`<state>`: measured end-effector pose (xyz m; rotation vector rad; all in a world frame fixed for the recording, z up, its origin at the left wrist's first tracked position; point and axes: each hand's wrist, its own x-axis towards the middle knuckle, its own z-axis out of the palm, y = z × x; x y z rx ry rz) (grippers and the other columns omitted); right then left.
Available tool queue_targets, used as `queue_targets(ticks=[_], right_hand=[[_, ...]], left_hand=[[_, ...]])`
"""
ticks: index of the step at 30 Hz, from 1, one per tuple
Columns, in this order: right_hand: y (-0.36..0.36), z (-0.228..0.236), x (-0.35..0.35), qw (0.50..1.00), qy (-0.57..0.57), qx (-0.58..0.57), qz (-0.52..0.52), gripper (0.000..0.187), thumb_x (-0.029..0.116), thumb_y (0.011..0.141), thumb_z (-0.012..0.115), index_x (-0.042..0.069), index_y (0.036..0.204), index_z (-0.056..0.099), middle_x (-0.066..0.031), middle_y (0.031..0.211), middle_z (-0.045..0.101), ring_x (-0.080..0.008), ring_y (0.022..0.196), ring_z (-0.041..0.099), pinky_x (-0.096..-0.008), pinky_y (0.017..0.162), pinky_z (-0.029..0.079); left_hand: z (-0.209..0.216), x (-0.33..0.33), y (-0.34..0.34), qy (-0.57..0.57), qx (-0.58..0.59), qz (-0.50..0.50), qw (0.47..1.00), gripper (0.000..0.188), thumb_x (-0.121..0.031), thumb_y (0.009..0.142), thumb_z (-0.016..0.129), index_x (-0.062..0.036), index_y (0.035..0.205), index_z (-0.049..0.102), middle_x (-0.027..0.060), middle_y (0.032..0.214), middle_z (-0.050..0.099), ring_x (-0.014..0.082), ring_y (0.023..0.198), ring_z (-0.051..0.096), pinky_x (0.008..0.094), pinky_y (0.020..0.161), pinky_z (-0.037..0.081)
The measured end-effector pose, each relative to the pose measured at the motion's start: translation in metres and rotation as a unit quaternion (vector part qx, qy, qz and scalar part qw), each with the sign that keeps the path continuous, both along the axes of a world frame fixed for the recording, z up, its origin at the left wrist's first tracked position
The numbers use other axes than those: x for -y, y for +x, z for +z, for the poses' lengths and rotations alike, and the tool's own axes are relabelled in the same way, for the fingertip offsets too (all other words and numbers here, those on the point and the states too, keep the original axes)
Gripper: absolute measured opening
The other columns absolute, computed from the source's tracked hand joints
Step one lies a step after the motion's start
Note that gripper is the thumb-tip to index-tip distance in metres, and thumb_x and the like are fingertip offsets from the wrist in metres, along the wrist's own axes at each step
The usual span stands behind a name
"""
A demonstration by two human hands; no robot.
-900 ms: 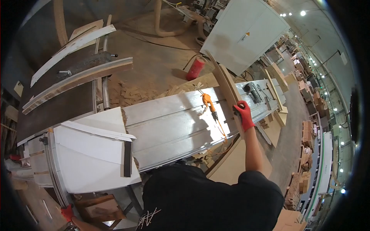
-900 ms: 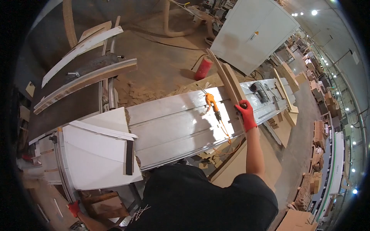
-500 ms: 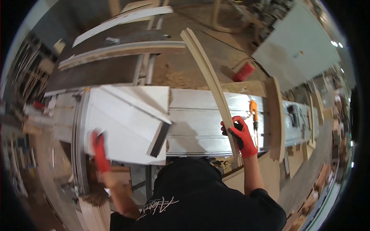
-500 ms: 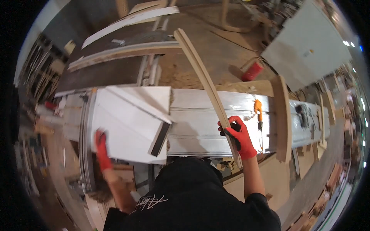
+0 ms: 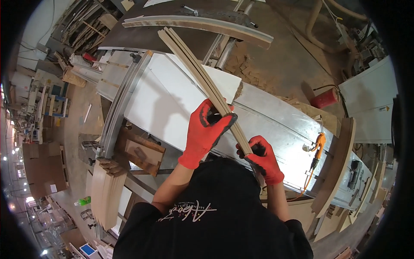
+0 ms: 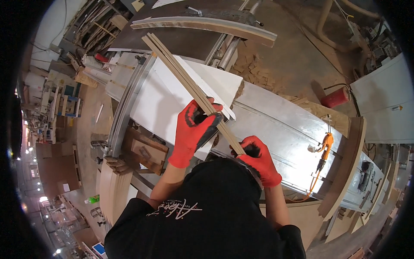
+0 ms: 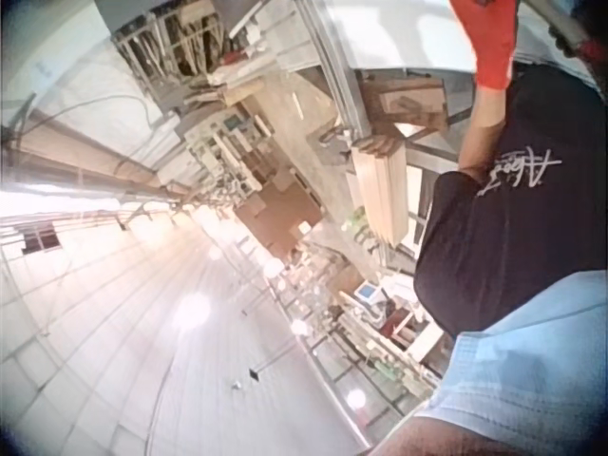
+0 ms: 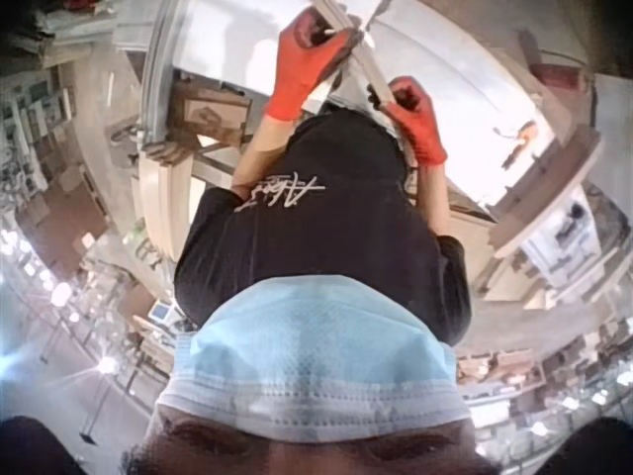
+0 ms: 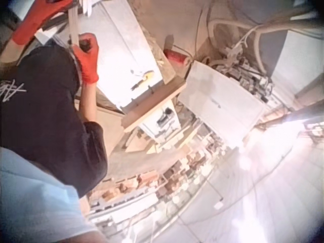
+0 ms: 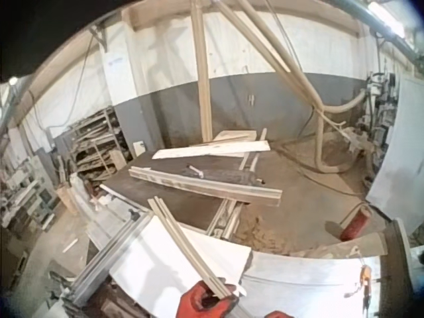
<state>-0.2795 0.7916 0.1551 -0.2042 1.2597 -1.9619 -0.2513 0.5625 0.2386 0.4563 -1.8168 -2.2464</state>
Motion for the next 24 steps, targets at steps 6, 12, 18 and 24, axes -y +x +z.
queue_targets(ticks=[6, 12, 18, 24], right_hand=[[0.008, -0.011, -0.004, 1.000, 0.005, -0.009, 0.000, 0.033, 0.005, 0.084, 0.079, 0.006, 0.106, 0.056, -0.0211, 0.115, 0.072, -0.0258, 0.102, 0.071, -0.0376, 0.093, 0.056], [0.013, -0.007, -0.008, 1.000, 0.002, 0.007, 0.001, 0.034, 0.002, 0.082, 0.079, 0.005, 0.107, 0.056, -0.0211, 0.117, 0.072, -0.0263, 0.105, 0.072, -0.0375, 0.095, 0.056], [0.015, -0.010, -0.010, 1.000, 0.010, 0.009, 0.011, 0.033, 0.003, 0.084, 0.078, 0.006, 0.106, 0.055, -0.0225, 0.118, 0.072, -0.0270, 0.104, 0.072, -0.0378, 0.096, 0.055], [0.015, 0.001, -0.007, 0.999, -0.010, 0.034, 0.025, 0.033, 0.009, 0.086, 0.079, 0.007, 0.106, 0.054, -0.0228, 0.116, 0.072, -0.0271, 0.104, 0.072, -0.0385, 0.096, 0.055]], left_hand=[[-0.001, -0.004, 0.007, 0.004, 0.021, 0.000, 1.000, 0.042, 0.005, 0.091, 0.068, 0.0041, 0.131, 0.057, 0.0129, 0.120, 0.072, 0.0194, 0.118, 0.067, 0.0321, 0.100, 0.054], [-0.001, -0.005, 0.011, 0.013, 0.035, -0.008, 0.999, 0.044, 0.005, 0.090, 0.068, 0.0041, 0.132, 0.057, 0.0129, 0.122, 0.072, 0.0182, 0.115, 0.068, 0.0322, 0.099, 0.055], [0.001, -0.005, 0.012, 0.033, 0.026, -0.014, 0.999, 0.045, 0.006, 0.088, 0.070, 0.0040, 0.132, 0.058, 0.0143, 0.120, 0.072, 0.0177, 0.112, 0.069, 0.0312, 0.096, 0.057], [0.003, -0.004, 0.015, 0.059, 0.010, -0.005, 0.998, 0.044, 0.006, 0.085, 0.074, 0.0033, 0.127, 0.060, 0.0115, 0.115, 0.073, 0.0163, 0.106, 0.070, 0.0301, 0.089, 0.059]])
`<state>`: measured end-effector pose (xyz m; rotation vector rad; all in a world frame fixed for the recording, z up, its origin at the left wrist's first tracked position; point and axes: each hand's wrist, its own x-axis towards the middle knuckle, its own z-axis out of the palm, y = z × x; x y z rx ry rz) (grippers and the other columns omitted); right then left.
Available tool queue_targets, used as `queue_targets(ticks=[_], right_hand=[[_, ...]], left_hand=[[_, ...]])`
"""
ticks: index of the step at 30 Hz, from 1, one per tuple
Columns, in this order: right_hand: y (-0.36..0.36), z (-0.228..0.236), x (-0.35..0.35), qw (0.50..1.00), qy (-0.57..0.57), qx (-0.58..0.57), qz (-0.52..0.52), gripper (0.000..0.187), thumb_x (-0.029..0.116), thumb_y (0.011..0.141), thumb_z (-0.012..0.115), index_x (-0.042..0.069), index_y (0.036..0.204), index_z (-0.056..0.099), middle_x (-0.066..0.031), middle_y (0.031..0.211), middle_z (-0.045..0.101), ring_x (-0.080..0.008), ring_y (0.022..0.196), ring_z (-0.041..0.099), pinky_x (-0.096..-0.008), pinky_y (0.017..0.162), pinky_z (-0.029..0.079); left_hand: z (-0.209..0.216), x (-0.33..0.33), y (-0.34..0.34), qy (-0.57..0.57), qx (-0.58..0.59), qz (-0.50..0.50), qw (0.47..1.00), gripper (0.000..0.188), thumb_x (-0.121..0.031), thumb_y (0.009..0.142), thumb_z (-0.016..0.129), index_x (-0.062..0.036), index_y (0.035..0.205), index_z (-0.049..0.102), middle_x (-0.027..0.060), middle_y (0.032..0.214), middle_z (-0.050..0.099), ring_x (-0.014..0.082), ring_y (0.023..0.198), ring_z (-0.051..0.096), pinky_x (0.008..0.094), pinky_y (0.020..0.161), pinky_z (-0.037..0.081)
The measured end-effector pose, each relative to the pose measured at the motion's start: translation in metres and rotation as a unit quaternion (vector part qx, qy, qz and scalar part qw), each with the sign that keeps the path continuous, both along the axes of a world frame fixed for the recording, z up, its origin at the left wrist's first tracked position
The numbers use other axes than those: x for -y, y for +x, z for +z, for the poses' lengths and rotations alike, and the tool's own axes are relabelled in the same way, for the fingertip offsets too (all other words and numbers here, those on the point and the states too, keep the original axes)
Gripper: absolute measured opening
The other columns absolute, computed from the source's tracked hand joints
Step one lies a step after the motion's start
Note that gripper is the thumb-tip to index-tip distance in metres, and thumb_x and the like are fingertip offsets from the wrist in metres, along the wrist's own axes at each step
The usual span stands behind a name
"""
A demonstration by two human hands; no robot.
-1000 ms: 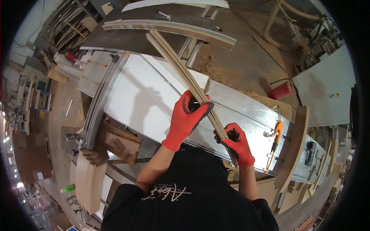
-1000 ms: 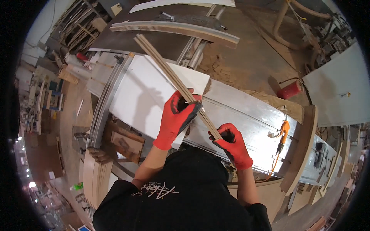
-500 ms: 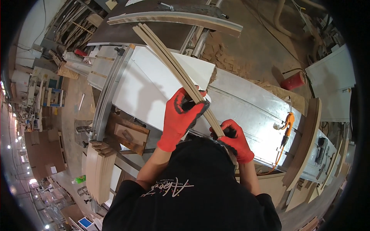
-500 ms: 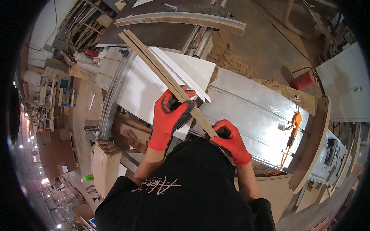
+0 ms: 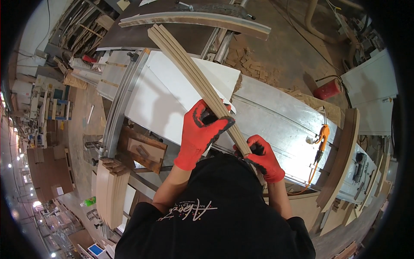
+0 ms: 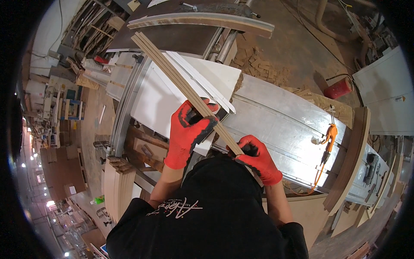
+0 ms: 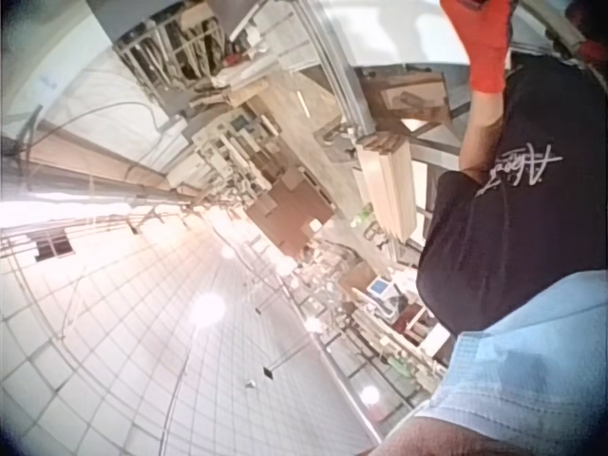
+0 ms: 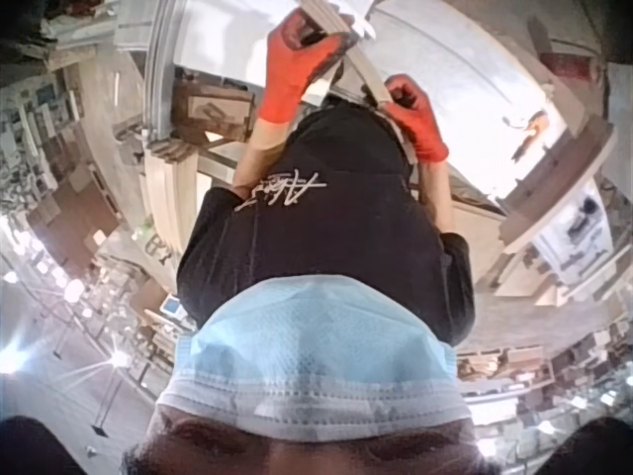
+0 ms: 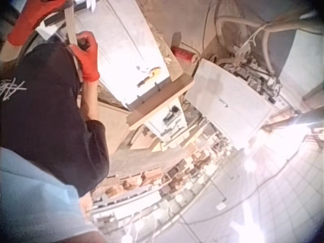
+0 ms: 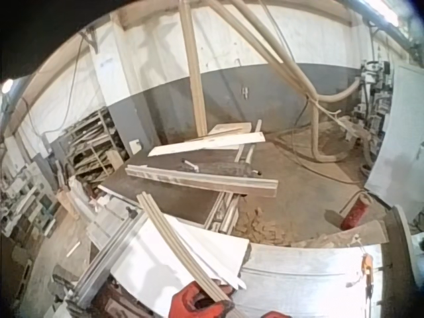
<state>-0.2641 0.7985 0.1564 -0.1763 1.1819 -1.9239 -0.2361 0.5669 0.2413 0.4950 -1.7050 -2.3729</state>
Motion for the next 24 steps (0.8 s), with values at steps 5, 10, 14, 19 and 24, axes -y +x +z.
queue_targets(ticks=[5, 10, 14, 19, 24], right_hand=[[-0.004, -0.002, 0.001, 1.000, -0.014, 0.012, 0.008, 0.033, 0.009, 0.086, 0.079, 0.007, 0.106, 0.054, -0.0224, 0.116, 0.072, -0.0271, 0.103, 0.072, -0.0390, 0.096, 0.054], [-0.009, -0.002, 0.001, 1.000, -0.016, 0.016, 0.013, 0.033, 0.010, 0.085, 0.080, 0.007, 0.106, 0.054, -0.0227, 0.117, 0.072, -0.0270, 0.103, 0.072, -0.0389, 0.096, 0.054], [-0.002, -0.006, 0.000, 0.997, 0.025, -0.067, -0.025, 0.031, 0.005, 0.086, 0.079, 0.007, 0.107, 0.056, -0.0144, 0.116, 0.070, -0.0215, 0.106, 0.067, -0.0368, 0.097, 0.051], [0.003, -0.015, 0.024, 0.955, 0.067, -0.282, -0.069, 0.039, 0.015, 0.087, 0.083, 0.006, 0.118, 0.061, -0.0076, 0.116, 0.067, -0.0178, 0.109, 0.062, -0.0337, 0.099, 0.048], [-0.031, -0.026, -0.070, 0.829, 0.208, -0.468, -0.224, 0.038, 0.019, 0.087, 0.084, 0.007, 0.119, 0.066, -0.0097, 0.124, 0.069, -0.0269, 0.118, 0.065, -0.0385, 0.105, 0.048]], left_hand=[[0.001, 0.002, -0.001, -0.026, 0.030, -0.001, 0.999, 0.047, 0.005, 0.088, 0.071, 0.0099, 0.132, 0.055, 0.0213, 0.118, 0.071, 0.0262, 0.113, 0.070, 0.0389, 0.096, 0.060], [-0.004, 0.000, -0.003, -0.047, 0.017, 0.008, 0.999, 0.048, 0.004, 0.089, 0.071, 0.0089, 0.133, 0.055, 0.0189, 0.118, 0.072, 0.0245, 0.110, 0.070, 0.0367, 0.094, 0.059], [-0.014, -0.007, -0.011, -0.047, -0.034, -0.004, 0.998, 0.047, 0.002, 0.087, 0.076, -0.0007, 0.131, 0.059, 0.0085, 0.116, 0.071, 0.0147, 0.099, 0.068, 0.0295, 0.081, 0.057], [-0.054, -0.012, -0.016, 0.142, -0.080, 0.156, 0.974, 0.043, -0.042, 0.104, 0.061, -0.0070, 0.128, 0.055, 0.0081, 0.112, 0.065, 0.0226, 0.102, 0.065, 0.0435, 0.089, 0.054], [-0.025, -0.043, -0.034, 0.153, -0.106, 0.152, 0.971, 0.043, -0.054, 0.101, 0.064, -0.0124, 0.107, 0.056, -0.0010, 0.082, 0.053, 0.0145, 0.075, 0.052, 0.0339, 0.081, 0.050]])
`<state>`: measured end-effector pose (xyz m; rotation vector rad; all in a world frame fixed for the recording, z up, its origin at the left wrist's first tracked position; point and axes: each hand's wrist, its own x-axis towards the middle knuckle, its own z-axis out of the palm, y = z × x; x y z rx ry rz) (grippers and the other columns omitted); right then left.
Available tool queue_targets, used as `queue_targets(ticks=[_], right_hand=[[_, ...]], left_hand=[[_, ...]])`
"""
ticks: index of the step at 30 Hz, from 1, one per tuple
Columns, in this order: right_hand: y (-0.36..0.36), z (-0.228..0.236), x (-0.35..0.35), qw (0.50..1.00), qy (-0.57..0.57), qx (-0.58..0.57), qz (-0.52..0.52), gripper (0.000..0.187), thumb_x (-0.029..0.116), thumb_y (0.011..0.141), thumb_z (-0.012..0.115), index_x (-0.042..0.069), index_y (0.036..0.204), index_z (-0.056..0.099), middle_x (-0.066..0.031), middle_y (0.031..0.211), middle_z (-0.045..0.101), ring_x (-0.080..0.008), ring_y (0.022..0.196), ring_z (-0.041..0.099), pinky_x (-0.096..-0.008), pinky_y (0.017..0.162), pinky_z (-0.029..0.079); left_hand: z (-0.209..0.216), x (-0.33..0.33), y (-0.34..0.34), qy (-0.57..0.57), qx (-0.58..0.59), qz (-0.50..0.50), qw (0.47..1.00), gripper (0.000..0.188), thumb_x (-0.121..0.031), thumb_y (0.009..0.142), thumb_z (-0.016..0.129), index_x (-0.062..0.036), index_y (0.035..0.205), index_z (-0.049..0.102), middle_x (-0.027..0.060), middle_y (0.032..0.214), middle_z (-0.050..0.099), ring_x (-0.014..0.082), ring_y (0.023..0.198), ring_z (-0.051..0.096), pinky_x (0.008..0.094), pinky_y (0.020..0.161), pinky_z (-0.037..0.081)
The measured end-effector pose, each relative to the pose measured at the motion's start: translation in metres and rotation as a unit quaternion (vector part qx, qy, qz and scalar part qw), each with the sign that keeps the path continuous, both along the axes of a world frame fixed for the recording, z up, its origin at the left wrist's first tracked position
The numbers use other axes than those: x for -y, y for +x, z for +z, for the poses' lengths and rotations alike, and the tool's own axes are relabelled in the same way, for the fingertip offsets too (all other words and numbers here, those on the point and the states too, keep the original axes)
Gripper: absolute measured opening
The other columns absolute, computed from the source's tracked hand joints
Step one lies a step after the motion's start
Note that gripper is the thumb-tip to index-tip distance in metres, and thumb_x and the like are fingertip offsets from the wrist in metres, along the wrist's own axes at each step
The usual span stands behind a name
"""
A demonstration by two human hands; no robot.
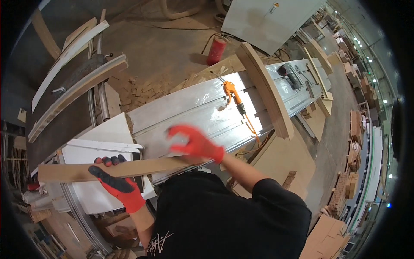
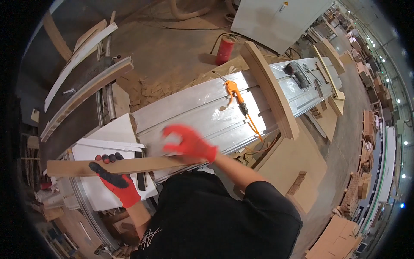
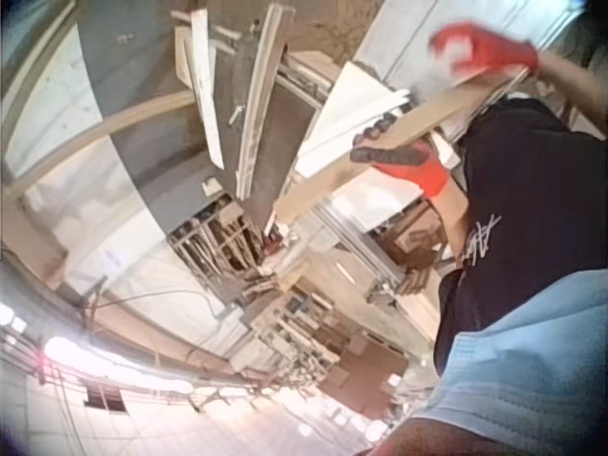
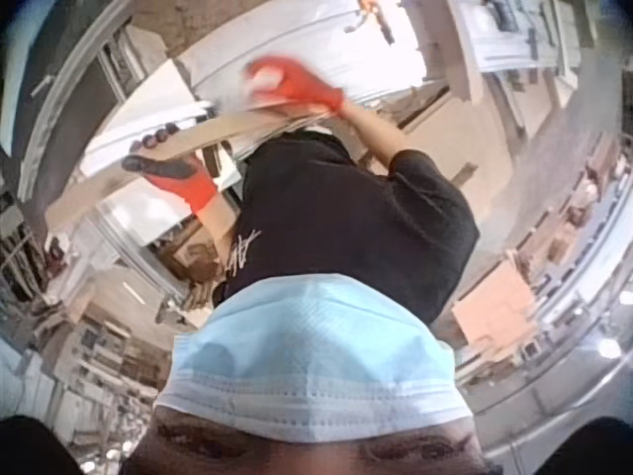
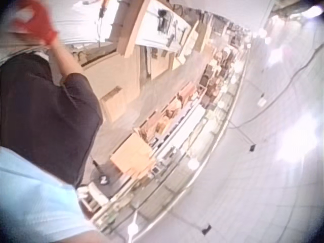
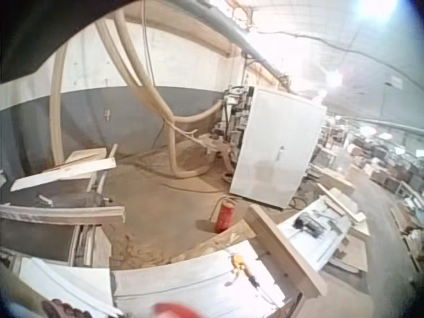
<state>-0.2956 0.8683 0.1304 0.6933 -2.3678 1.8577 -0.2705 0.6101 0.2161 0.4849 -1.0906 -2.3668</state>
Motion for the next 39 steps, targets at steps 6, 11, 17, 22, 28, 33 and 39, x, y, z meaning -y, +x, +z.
queue_targets(ticks=[6, 11, 17, 22, 28, 33, 39], right_hand=[[-0.024, -0.039, -0.286, 0.601, 0.498, -0.080, -0.620, 0.053, 0.045, 0.088, 0.076, 0.006, 0.123, 0.065, -0.0135, 0.121, 0.067, -0.0328, 0.113, 0.062, -0.0476, 0.098, 0.046], [0.013, -0.071, -0.363, 0.596, 0.469, 0.138, -0.637, 0.052, 0.048, 0.091, 0.072, 0.010, 0.125, 0.065, -0.0069, 0.129, 0.066, -0.0301, 0.127, 0.055, -0.0571, 0.107, 0.036], [0.028, -0.074, -0.357, 0.561, 0.505, 0.023, -0.656, 0.046, 0.044, 0.091, 0.073, 0.010, 0.121, 0.066, -0.0079, 0.123, 0.069, -0.0294, 0.121, 0.060, -0.0498, 0.104, 0.041], [-0.004, -0.047, -0.290, 0.826, 0.221, 0.011, -0.518, 0.036, 0.024, 0.099, 0.070, 0.002, 0.127, 0.064, -0.0087, 0.107, 0.072, -0.0222, 0.096, 0.067, -0.0327, 0.084, 0.052], [0.030, 0.027, 0.000, 0.964, -0.058, 0.190, -0.174, 0.028, 0.007, 0.098, 0.069, -0.002, 0.123, 0.064, -0.0017, 0.107, 0.066, -0.0068, 0.092, 0.055, -0.0231, 0.079, 0.045], [0.056, 0.031, 0.109, 0.983, 0.003, 0.178, 0.047, 0.037, 0.006, 0.093, 0.073, 0.003, 0.126, 0.057, -0.0046, 0.097, 0.067, -0.0113, 0.086, 0.060, -0.0275, 0.074, 0.048], [0.062, 0.034, 0.159, 0.974, 0.059, 0.162, 0.145, 0.044, 0.012, 0.094, 0.075, 0.001, 0.131, 0.055, -0.0128, 0.101, 0.070, -0.0173, 0.089, 0.065, -0.0320, 0.080, 0.052]], left_hand=[[-0.015, 0.014, 0.000, 0.096, -0.040, -0.053, 0.993, 0.050, -0.059, 0.100, 0.061, -0.0117, 0.113, 0.056, -0.0023, 0.085, 0.055, 0.0131, 0.076, 0.053, 0.0338, 0.079, 0.050], [-0.037, 0.020, -0.003, 0.141, -0.038, -0.071, 0.987, 0.052, -0.062, 0.099, 0.060, -0.0111, 0.111, 0.060, -0.0013, 0.086, 0.057, 0.0136, 0.077, 0.055, 0.0345, 0.079, 0.051], [-0.034, 0.017, 0.002, 0.165, -0.053, -0.123, 0.977, 0.054, -0.064, 0.097, 0.061, -0.0112, 0.111, 0.062, -0.0010, 0.087, 0.061, 0.0149, 0.078, 0.058, 0.0365, 0.080, 0.053], [-0.088, 0.054, 0.023, 0.155, -0.105, -0.167, 0.968, 0.049, -0.054, 0.107, 0.047, -0.0121, 0.132, 0.056, 0.0043, 0.113, 0.063, 0.0208, 0.097, 0.061, 0.0416, 0.094, 0.052], [-0.069, 0.037, -0.009, 0.143, -0.083, -0.117, 0.979, 0.039, -0.045, 0.107, 0.052, -0.0106, 0.121, 0.063, 0.0144, 0.123, 0.071, 0.0341, 0.112, 0.067, 0.0486, 0.096, 0.054], [-0.037, 0.057, 0.013, 0.184, -0.027, -0.056, 0.981, 0.075, -0.076, 0.096, 0.049, -0.0068, 0.122, 0.062, 0.0073, 0.107, 0.069, 0.0215, 0.101, 0.068, 0.0360, 0.085, 0.057], [-0.023, 0.098, 0.027, 0.112, 0.029, 0.041, 0.992, 0.060, -0.064, 0.100, 0.058, -0.0064, 0.116, 0.061, 0.0068, 0.096, 0.066, 0.0173, 0.088, 0.063, 0.0337, 0.078, 0.053]])
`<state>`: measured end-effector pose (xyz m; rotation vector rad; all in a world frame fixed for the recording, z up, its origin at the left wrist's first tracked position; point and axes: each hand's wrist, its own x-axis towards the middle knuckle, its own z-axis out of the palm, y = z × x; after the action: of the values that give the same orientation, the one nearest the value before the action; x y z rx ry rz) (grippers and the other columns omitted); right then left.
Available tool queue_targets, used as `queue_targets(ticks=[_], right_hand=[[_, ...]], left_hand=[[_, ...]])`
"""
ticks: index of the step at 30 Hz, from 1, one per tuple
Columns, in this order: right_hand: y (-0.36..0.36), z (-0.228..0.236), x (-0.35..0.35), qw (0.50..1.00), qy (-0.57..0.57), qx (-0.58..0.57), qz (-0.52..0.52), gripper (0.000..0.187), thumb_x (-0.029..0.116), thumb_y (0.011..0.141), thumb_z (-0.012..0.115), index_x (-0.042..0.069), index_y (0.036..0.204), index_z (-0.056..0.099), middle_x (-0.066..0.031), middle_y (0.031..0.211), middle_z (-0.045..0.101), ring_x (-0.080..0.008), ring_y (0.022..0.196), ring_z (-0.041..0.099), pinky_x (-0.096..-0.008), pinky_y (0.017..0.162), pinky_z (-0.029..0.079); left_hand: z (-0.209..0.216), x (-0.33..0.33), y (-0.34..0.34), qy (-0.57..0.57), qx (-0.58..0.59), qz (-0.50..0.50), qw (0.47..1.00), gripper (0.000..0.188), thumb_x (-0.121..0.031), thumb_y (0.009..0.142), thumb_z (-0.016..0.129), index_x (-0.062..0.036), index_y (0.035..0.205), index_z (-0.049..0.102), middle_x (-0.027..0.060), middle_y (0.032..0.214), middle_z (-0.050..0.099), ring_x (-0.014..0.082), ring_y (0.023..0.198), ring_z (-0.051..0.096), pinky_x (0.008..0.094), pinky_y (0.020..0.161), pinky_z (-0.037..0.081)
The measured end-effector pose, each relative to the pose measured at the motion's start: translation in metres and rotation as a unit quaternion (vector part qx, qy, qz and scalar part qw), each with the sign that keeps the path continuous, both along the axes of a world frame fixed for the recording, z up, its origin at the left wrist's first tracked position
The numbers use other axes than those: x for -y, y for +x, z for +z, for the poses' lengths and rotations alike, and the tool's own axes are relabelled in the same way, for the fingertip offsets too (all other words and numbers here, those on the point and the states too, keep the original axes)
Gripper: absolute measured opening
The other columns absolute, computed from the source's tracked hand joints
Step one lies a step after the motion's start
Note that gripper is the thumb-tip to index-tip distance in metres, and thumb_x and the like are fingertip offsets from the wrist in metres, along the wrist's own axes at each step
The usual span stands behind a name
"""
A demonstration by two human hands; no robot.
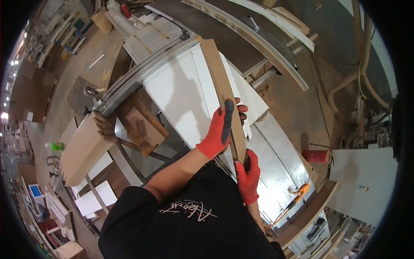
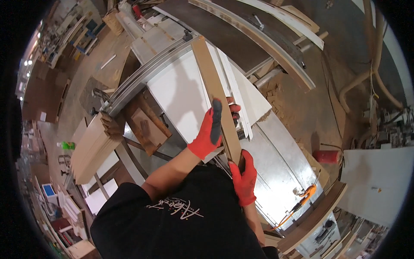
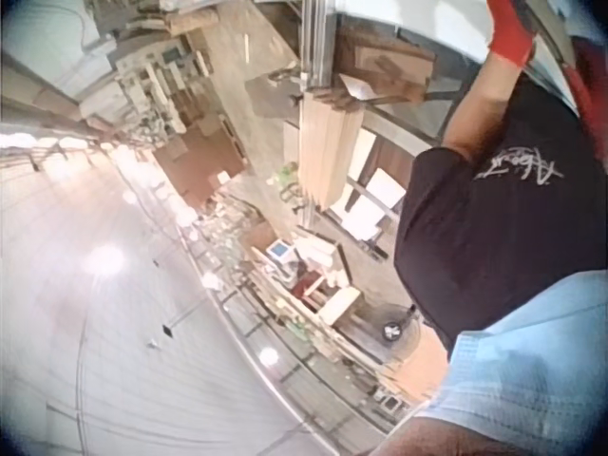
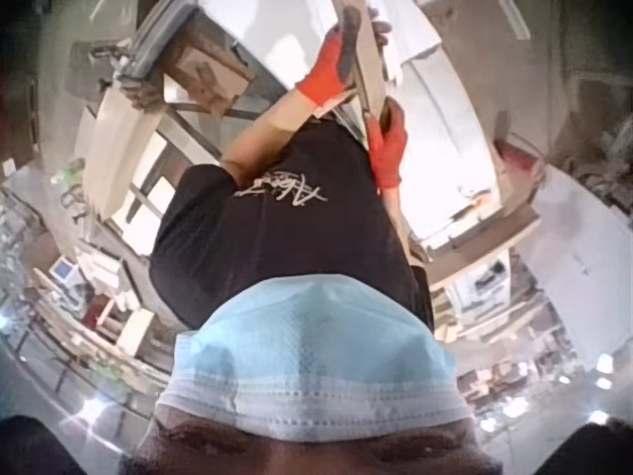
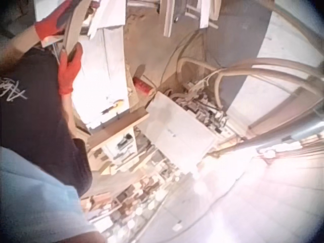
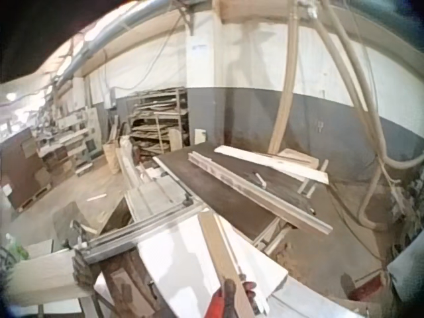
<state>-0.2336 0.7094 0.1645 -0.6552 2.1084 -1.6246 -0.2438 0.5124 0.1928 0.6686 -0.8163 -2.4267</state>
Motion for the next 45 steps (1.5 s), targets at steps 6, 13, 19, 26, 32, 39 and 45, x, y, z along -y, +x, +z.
queue_targets(ticks=[6, 13, 19, 26, 32, 39, 45], right_hand=[[-0.052, 0.040, 0.068, 0.978, 0.041, -0.181, 0.098, 0.055, 0.017, 0.091, 0.079, -0.002, 0.137, 0.056, -0.0184, 0.107, 0.072, -0.0219, 0.092, 0.068, -0.0352, 0.083, 0.054], [-0.099, 0.031, 0.160, 0.972, -0.104, -0.192, 0.085, 0.046, 0.010, 0.090, 0.077, -0.004, 0.130, 0.059, -0.0098, 0.106, 0.073, -0.0157, 0.090, 0.066, -0.0316, 0.086, 0.053], [-0.096, -0.012, 0.173, 0.981, -0.110, -0.143, 0.071, 0.044, 0.010, 0.091, 0.076, -0.004, 0.129, 0.058, -0.0096, 0.106, 0.071, -0.0153, 0.093, 0.065, -0.0308, 0.087, 0.053], [-0.094, -0.026, 0.175, 0.993, -0.081, -0.053, 0.069, 0.047, 0.013, 0.088, 0.081, -0.006, 0.125, 0.060, -0.0070, 0.102, 0.071, -0.0121, 0.087, 0.061, -0.0293, 0.079, 0.052], [-0.111, -0.078, 0.170, 0.994, -0.024, -0.046, 0.100, 0.042, 0.015, 0.086, 0.083, -0.005, 0.118, 0.064, -0.0062, 0.099, 0.072, -0.0112, 0.086, 0.061, -0.0290, 0.078, 0.052], [-0.105, -0.085, 0.172, 0.995, -0.025, -0.055, 0.082, 0.041, 0.015, 0.086, 0.082, -0.005, 0.117, 0.064, -0.0070, 0.101, 0.072, -0.0118, 0.090, 0.062, -0.0291, 0.084, 0.052], [-0.105, -0.085, 0.168, 0.993, -0.032, -0.072, 0.092, 0.045, 0.016, 0.086, 0.083, -0.005, 0.121, 0.064, -0.0091, 0.106, 0.074, -0.0140, 0.094, 0.066, -0.0310, 0.087, 0.053]], left_hand=[[0.060, 0.063, -0.016, -0.191, -0.119, 0.016, 0.974, 0.057, -0.053, 0.101, 0.064, -0.0037, 0.128, 0.060, 0.0023, 0.101, 0.063, 0.0133, 0.094, 0.064, 0.0301, 0.082, 0.054], [0.145, 0.090, -0.042, -0.486, -0.125, 0.041, 0.864, 0.054, -0.048, 0.091, 0.077, -0.0013, 0.113, 0.062, 0.0043, 0.080, 0.066, 0.0121, 0.071, 0.062, 0.0298, 0.065, 0.050], [0.146, 0.101, -0.057, -0.500, -0.122, 0.011, 0.857, 0.057, -0.050, 0.086, 0.082, -0.0031, 0.113, 0.066, 0.0038, 0.076, 0.066, 0.0113, 0.069, 0.062, 0.0301, 0.066, 0.051], [0.124, 0.108, -0.048, -0.523, -0.080, 0.006, 0.849, 0.048, -0.043, 0.089, 0.079, -0.0078, 0.121, 0.070, 0.0044, 0.102, 0.075, 0.0148, 0.093, 0.068, 0.0315, 0.087, 0.053], [0.106, 0.106, -0.059, -0.485, -0.061, -0.017, 0.872, 0.039, -0.037, 0.088, 0.079, -0.0094, 0.114, 0.071, 0.0025, 0.101, 0.074, 0.0135, 0.093, 0.067, 0.0318, 0.088, 0.052], [0.092, 0.099, -0.059, -0.451, -0.073, -0.003, 0.890, 0.037, -0.035, 0.088, 0.076, -0.0074, 0.111, 0.068, 0.0033, 0.090, 0.066, 0.0130, 0.081, 0.061, 0.0318, 0.077, 0.049], [0.096, 0.092, -0.055, -0.425, -0.086, 0.010, 0.901, 0.034, -0.033, 0.087, 0.074, -0.0059, 0.105, 0.066, 0.0051, 0.080, 0.061, 0.0139, 0.073, 0.057, 0.0325, 0.070, 0.047]])
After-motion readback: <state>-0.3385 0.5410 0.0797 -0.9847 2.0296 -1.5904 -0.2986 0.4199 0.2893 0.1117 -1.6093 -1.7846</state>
